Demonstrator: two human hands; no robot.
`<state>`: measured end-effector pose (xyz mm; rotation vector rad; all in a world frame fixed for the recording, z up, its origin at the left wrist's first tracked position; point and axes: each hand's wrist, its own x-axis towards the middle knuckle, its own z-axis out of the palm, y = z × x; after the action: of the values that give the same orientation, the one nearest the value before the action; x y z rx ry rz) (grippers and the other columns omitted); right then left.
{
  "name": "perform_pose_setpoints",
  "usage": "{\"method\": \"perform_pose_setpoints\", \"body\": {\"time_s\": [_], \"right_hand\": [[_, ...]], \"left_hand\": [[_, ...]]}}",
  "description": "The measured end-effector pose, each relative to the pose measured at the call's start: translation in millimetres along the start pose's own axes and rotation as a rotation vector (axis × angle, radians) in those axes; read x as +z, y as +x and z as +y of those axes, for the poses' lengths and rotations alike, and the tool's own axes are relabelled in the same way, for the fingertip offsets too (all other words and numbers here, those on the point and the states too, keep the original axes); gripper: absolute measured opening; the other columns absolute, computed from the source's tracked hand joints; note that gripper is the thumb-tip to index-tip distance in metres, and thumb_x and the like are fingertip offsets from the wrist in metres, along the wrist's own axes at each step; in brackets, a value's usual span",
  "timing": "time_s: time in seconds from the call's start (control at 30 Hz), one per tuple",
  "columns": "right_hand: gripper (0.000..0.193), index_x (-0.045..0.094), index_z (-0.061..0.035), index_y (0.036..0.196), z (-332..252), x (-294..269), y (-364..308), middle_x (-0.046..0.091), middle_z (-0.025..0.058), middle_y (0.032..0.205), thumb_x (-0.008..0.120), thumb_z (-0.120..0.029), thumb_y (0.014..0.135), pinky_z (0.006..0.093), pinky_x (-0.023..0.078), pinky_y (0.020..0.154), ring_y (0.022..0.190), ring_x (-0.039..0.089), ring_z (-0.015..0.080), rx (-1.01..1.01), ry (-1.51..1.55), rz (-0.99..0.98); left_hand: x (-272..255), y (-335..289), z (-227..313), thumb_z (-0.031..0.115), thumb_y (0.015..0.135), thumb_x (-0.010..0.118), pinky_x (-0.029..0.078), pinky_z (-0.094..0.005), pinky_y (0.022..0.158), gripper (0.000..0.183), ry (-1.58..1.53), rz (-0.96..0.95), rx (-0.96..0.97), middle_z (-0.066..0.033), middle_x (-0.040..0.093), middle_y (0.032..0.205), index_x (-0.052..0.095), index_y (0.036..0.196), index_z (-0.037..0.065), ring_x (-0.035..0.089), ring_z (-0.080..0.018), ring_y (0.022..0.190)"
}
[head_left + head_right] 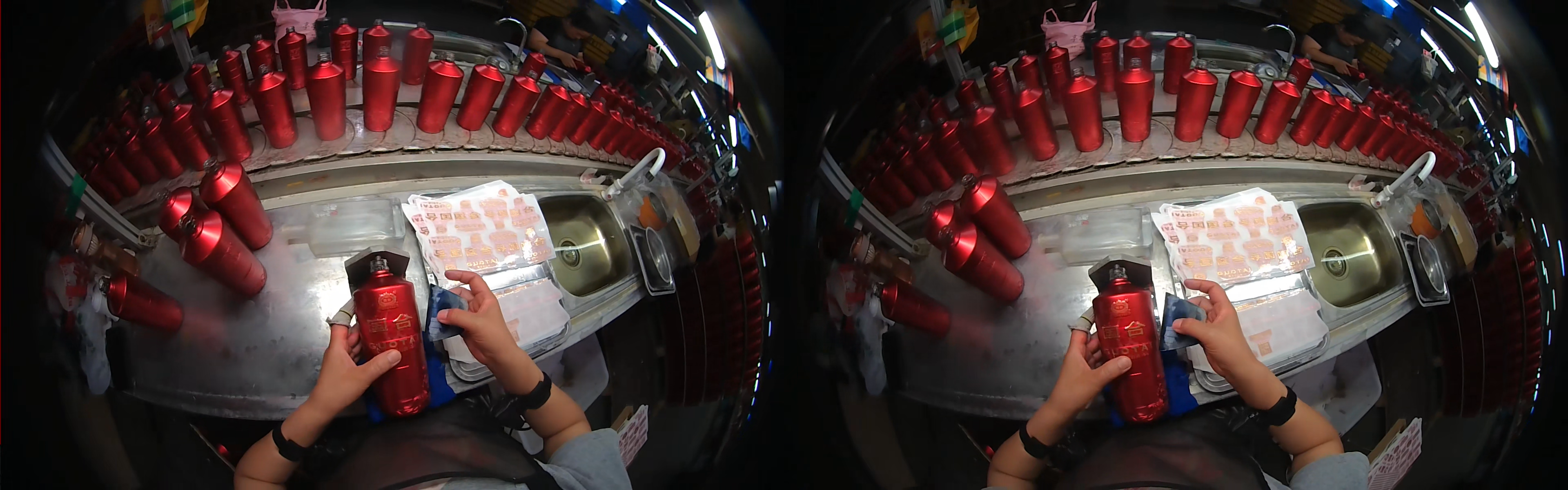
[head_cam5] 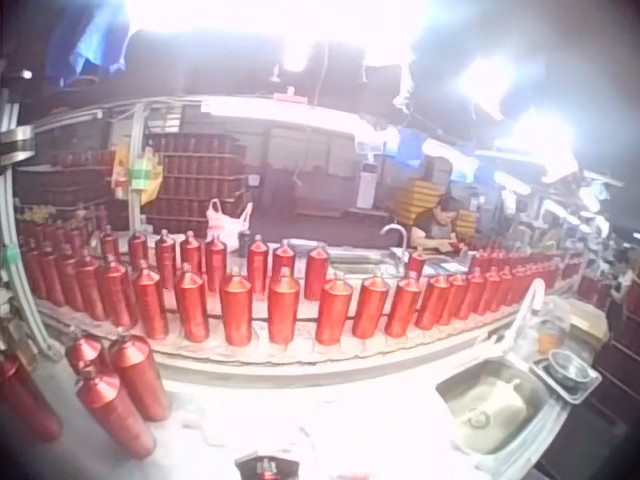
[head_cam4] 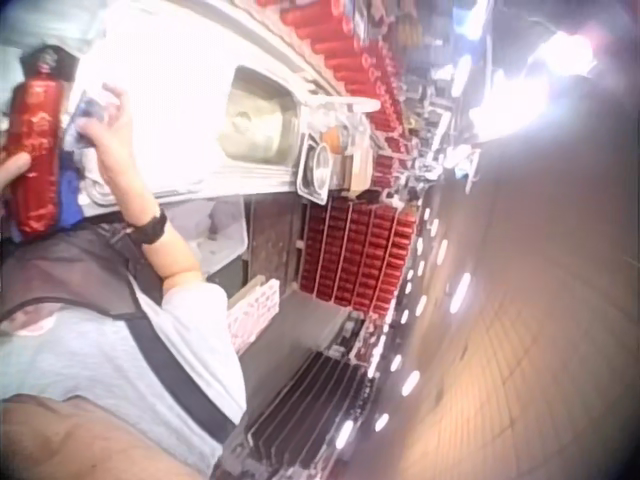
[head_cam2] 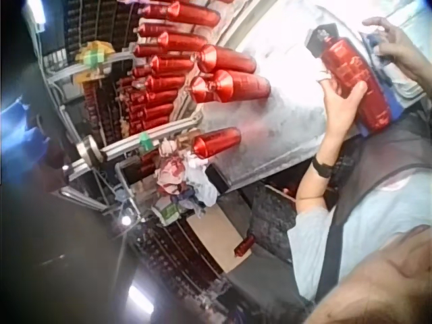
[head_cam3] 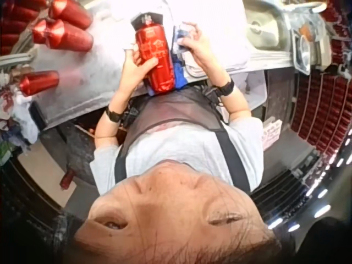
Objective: Apply labels and seals to red metal liquor bottles on a production line.
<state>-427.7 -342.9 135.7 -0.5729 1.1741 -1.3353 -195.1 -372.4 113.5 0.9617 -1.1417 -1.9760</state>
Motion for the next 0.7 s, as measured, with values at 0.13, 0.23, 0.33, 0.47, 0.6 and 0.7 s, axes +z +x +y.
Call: {"method": "perform_pose_setpoints", "body": {"time_s": [0.13,0.23,0.33,0.47,0.6,0.7], "right_hand": [[0.054,0.047,-0.0021,0.124,-2,7,-1,0.063,0.0108,0.102,0.068,0.015,0.076,0.0257,0.057,0.076,0.087,0.066,0.0144,-0.053,-0.033,0.004],[0.046,0.05,-0.0019,0.116,-1,8,-2,0.065,0.0099,0.099,0.069,0.014,0.077,0.0241,0.056,0.075,0.085,0.066,0.0125,-0.057,-0.08,-0.009],[0.039,0.052,-0.0016,0.109,-4,12,-4,0.067,0.0078,0.094,0.07,0.012,0.077,0.0225,0.055,0.074,0.083,0.066,0.0101,-0.043,-0.134,-0.015],[0.037,0.054,-0.0006,0.109,-11,22,-7,0.066,0.0071,0.096,0.071,0.01,0.078,0.0217,0.055,0.075,0.085,0.065,0.0091,-0.062,-0.192,0.014],[0.035,0.058,0.0006,0.112,-23,38,-15,0.065,0.006,0.1,0.07,0.007,0.08,0.0222,0.053,0.078,0.09,0.064,0.0089,-0.076,-0.311,-0.002],[0.032,0.061,-0.0003,0.111,-26,52,-19,0.066,0.005,0.098,0.072,0.003,0.08,0.0247,0.052,0.079,0.09,0.063,0.0098,-0.164,-0.42,-0.064]], "left_hand": [[1,-1,2,0.016,0.081,0.08,0.041,-0.0389,0.107,0.083,-0.023,-0.012,-0.001,-0.0208,0.051,0.135,0.023,0.141,0.002,0.053,-0.0245,0.125],[1,0,3,0.016,0.081,0.08,0.041,-0.0388,0.107,0.082,-0.036,-0.017,-0.008,-0.0214,0.051,0.136,0.024,0.139,0.001,0.051,-0.0245,0.127],[-3,2,1,0.015,0.081,0.079,0.039,-0.0389,0.108,0.089,-0.019,-0.028,-0.033,-0.0186,0.049,0.138,0.019,0.146,0.005,0.051,-0.023,0.127],[-5,4,1,0.015,0.081,0.079,0.039,-0.0391,0.108,0.097,-0.012,-0.042,-0.002,-0.0157,0.047,0.141,0.014,0.153,0.009,0.05,-0.0216,0.127],[-6,6,0,0.015,0.081,0.079,0.038,-0.0392,0.109,0.098,-0.027,-0.045,0.012,-0.0158,0.046,0.141,0.014,0.153,0.009,0.05,-0.0219,0.127],[-7,5,4,0.02,0.08,0.081,0.036,-0.0394,0.111,0.097,-0.055,-0.039,0.006,-0.0213,0.042,0.143,0.016,0.15,0.003,0.046,-0.0268,0.132]]}}
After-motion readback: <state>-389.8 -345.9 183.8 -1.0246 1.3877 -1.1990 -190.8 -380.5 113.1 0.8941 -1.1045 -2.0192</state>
